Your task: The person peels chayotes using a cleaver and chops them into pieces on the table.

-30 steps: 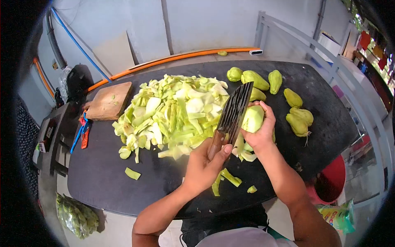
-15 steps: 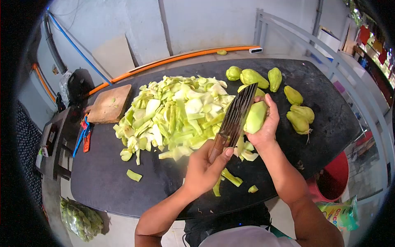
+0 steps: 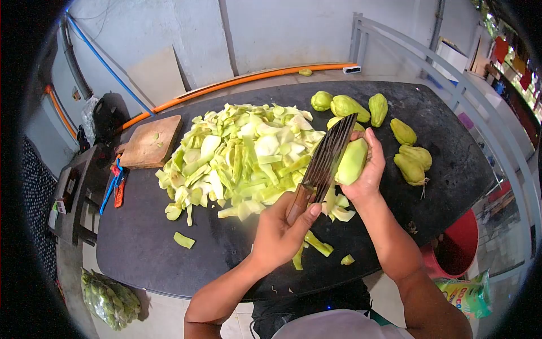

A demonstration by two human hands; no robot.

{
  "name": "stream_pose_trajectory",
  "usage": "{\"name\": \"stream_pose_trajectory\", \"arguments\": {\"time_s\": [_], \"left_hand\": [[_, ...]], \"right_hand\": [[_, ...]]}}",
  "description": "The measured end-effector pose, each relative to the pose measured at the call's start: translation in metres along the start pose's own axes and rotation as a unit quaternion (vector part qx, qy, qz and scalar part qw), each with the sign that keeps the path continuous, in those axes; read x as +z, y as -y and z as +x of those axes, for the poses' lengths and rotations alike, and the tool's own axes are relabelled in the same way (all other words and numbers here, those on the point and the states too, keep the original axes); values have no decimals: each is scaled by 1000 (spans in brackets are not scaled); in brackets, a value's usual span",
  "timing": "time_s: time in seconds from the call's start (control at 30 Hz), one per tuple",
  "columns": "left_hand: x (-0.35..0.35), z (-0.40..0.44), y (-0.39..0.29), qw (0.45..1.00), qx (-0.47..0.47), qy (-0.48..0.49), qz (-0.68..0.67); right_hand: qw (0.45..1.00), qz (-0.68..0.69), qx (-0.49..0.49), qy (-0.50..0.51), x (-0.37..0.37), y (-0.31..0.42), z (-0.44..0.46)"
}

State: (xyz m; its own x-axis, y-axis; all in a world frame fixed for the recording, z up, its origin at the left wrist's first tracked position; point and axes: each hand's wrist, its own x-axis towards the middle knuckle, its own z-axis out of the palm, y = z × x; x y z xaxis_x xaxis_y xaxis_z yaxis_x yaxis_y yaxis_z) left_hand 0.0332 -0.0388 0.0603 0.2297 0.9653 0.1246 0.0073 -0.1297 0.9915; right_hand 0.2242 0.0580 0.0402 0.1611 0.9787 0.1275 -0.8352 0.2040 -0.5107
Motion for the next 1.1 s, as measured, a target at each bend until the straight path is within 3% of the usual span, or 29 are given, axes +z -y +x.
{"name": "stream_pose_trajectory", "arguments": {"time_s": [0.33, 0.53, 0.73, 1.1], "left_hand": [[-1, 2, 6, 999, 7, -6, 33], [-2, 5, 11, 999, 15, 21, 47], [-10, 7, 1, 995, -73, 73, -3], [-4, 8, 6, 988, -98, 92, -82]], "right_hand": [[998, -57, -24, -1, -1, -3, 1], [996, -76, -25, 48, -2, -7, 3], [982, -149, 11, 114, -2, 5, 4], [973, -205, 63, 84, 3, 13, 5]]}}
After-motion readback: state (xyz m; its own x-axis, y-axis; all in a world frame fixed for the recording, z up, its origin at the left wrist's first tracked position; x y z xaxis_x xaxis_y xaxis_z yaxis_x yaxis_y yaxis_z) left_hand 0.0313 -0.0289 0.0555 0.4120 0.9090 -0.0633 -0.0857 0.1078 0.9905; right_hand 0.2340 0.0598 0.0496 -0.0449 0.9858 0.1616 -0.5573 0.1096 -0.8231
